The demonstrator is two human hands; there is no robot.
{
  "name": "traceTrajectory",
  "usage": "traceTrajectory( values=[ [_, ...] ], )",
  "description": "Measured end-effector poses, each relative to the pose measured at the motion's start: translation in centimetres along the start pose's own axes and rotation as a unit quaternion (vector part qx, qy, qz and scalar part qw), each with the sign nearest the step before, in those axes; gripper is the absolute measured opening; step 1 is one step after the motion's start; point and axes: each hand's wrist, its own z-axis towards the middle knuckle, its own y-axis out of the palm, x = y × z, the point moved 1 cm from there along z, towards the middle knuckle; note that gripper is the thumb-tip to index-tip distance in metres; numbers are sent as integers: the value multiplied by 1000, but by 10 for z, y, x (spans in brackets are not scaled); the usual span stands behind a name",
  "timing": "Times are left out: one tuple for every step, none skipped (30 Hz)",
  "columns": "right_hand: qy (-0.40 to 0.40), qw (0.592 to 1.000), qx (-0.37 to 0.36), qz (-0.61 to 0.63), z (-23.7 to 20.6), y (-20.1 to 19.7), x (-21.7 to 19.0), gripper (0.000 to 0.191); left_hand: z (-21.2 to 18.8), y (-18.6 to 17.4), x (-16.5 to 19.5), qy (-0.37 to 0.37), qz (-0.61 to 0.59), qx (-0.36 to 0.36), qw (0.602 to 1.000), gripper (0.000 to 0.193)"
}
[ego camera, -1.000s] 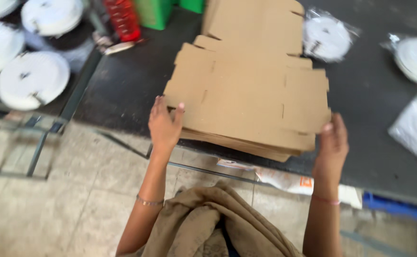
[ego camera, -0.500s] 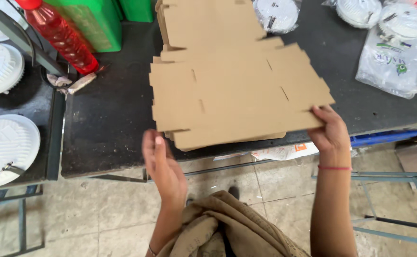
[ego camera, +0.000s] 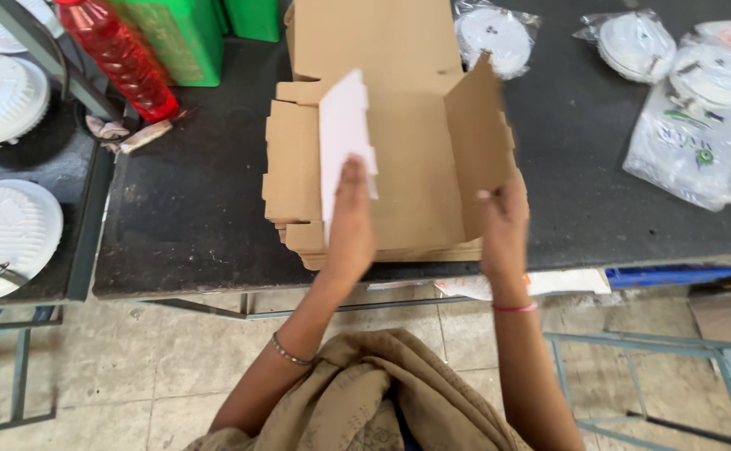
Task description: The person folds white cardboard inserts and places them inside brown cardboard cartons to form boxes, then stacks the assembled boxes on the table. At the end, the person places a plastic-wrapped round light fixture into one of the assembled boxes.
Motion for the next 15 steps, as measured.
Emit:
traceTrajectory(
  values=[
    [-61,994,-50,-79,1,15,4,50,4,11,2,16,40,-37,998,70],
    [-122,975,-99,-156,-1,29,10,55,6,19,2,2,81,-73,994,72],
    [-110,969,-128,-182,-1,43,17,58,3,28,3,-13,119,-109,987,74],
    [-100,960,-156,-209,-1,55,25,63,1,36,2,-29,155,-145,977,77],
    [-105,933,-185,-292,-5,65,31,63,-2,40,-1,-24,172,-149,973,77],
    [-113,897,-211,-373,-10,71,37,63,-5,44,-2,-20,188,-151,970,77],
    [-119,854,-234,-450,-11,74,41,64,-6,49,-5,-14,205,-154,966,77],
    [-115,857,-244,-438,-10,74,44,65,-5,50,-9,-10,214,-151,965,77],
    [-110,860,-255,-429,-7,68,45,65,-6,53,-10,-9,219,-150,964,77],
    [-109,863,-261,-419,1,65,45,66,-2,54,-13,-1,225,-144,964,76],
    [-61,902,-259,-340,14,54,45,66,5,55,-17,-50,183,-157,969,72],
    [-9,933,-254,-255,31,41,44,68,14,52,-25,-97,140,-175,970,67],
    [40,954,-245,-166,52,32,44,71,30,46,-36,-141,96,-193,966,64],
    [19,975,-188,-114,76,28,43,69,56,38,-49,-143,51,-109,982,63],
    [2,989,-133,-64,98,21,44,67,78,31,-60,-150,3,-28,988,63]
  ],
)
